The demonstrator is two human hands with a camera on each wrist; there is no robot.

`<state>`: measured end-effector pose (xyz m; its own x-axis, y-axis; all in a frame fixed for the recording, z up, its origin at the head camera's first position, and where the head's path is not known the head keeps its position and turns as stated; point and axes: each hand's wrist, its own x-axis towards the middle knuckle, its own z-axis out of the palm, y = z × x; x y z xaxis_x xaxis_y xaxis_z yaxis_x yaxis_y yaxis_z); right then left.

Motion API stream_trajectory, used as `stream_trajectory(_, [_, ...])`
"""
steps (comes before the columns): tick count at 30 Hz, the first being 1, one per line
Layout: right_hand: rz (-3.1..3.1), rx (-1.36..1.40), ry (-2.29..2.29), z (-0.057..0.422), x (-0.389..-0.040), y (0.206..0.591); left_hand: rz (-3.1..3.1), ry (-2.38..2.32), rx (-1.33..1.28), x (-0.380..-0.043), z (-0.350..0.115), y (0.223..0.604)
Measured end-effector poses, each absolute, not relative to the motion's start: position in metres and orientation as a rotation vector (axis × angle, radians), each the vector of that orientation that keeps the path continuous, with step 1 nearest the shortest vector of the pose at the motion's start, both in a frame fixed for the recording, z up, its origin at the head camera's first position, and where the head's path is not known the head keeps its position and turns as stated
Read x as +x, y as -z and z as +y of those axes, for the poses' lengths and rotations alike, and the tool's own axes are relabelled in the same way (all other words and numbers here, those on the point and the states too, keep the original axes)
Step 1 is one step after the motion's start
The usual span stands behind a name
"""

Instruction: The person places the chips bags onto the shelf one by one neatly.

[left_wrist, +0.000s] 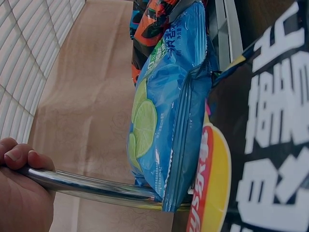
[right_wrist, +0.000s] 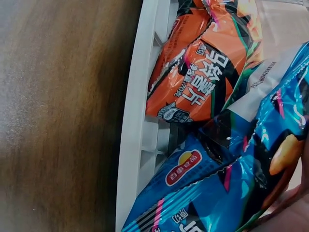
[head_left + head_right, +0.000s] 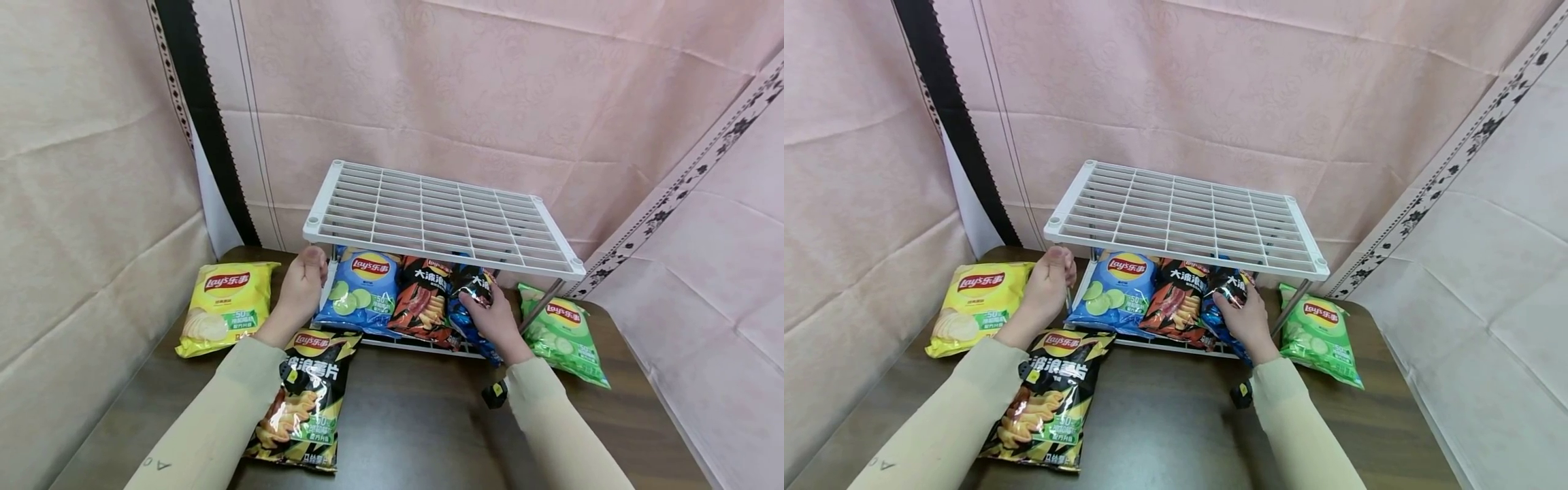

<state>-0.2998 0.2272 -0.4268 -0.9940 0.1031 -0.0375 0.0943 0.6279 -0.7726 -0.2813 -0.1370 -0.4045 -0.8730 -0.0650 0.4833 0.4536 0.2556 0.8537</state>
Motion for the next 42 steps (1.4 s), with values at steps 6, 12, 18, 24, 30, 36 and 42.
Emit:
stream_trajectory(6, [-2.814, -0.140, -1.186, 0.230, -0.286, 0.426, -2.121, 1.672, -0.357, -0.281, -0.136, 0.403])
stream_trajectory(12, [-2.743, 0.038, -1.095, 0.230, -0.261, 0.419, -2.112, 1.662, -0.361, -0.281, -0.137, 0.404])
stream_trajectory(18, [-2.809, 0.061, -1.096, 0.234, -0.237, 0.413, -2.113, 1.655, -0.359, -0.281, -0.139, 0.405])
stream_trajectory(24, [-2.880, 0.037, -1.054, 0.254, -0.217, 0.416, -2.126, 1.692, -0.358, -0.282, -0.138, 0.406])
stream_trajectory(30, [-2.924, 0.014, -0.938, 0.276, -0.204, 0.420, -2.148, 1.667, -0.358, -0.266, -0.133, 0.385])
stream_trajectory(36, [-2.948, -0.057, -0.892, 0.298, -0.197, 0.421, -2.157, 1.647, -0.368, -0.253, -0.130, 0.372])
stream_trajectory(42, [-2.962, -0.100, -0.821, 0.315, -0.196, 0.423, -2.145, 1.668, -0.364, -0.254, -0.130, 0.372])
